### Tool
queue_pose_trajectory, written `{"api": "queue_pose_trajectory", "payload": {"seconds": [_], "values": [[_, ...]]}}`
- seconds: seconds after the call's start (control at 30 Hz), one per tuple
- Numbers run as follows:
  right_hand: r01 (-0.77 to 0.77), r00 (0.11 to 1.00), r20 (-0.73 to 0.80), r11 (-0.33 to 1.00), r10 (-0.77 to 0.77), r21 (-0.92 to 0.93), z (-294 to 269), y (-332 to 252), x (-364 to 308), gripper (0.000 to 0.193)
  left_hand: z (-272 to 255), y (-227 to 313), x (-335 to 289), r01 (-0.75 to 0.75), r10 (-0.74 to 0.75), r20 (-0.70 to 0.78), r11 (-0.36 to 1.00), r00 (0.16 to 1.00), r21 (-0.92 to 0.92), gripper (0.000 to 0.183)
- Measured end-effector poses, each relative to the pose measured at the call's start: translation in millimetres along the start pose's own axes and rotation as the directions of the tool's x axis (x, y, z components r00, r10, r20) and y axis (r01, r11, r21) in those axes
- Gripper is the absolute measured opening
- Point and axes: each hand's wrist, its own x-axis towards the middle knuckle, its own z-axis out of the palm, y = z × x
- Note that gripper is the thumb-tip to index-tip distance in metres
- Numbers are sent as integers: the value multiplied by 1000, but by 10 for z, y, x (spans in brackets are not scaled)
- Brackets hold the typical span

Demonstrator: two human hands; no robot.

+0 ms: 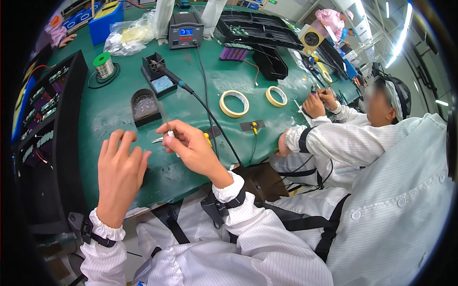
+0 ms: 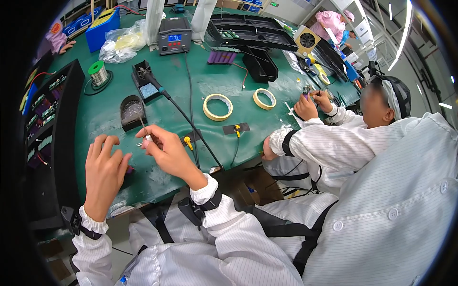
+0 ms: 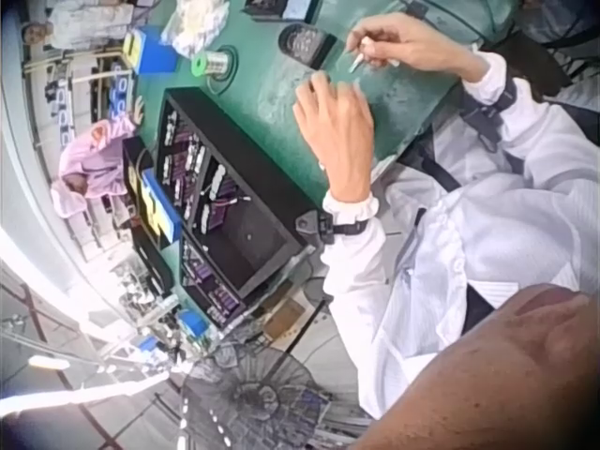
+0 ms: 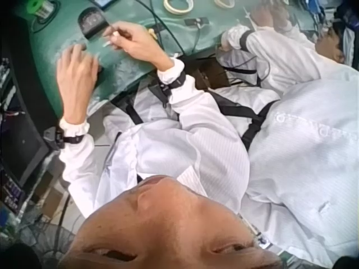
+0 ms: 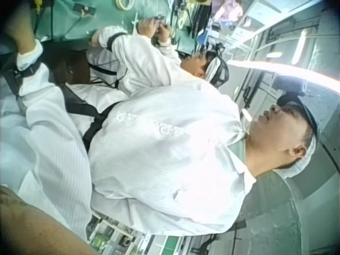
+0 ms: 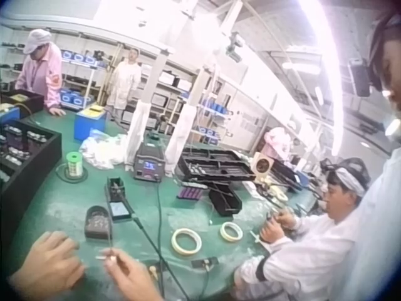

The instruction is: Manually assemble a circuit board onto a battery pack assembly and use tools to adjust components.

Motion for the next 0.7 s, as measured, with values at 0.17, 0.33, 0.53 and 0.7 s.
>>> {"api": "queue_pose_trajectory", "payload": {"seconds": [0.17,0.33,0.53,0.7], "values": [[-7,1000,-4,1000,7,-16,-21,20,-15,21,-7,-8,26,-7,7,7,1000,1000,9,19],[0,1000,6,1000,0,0,22,24,5,21,-4,-53,-1,-15,15,-12,1000,1000,-15,16],[18,999,-31,1000,-19,-26,-26,-8,-28,22,6,12,45,41,-54,-179,996,982,-75,17],[126,990,-71,989,-121,78,-8,-76,-44,23,-268,-97,20,116,-144,-259,986,955,-121,22]]}}
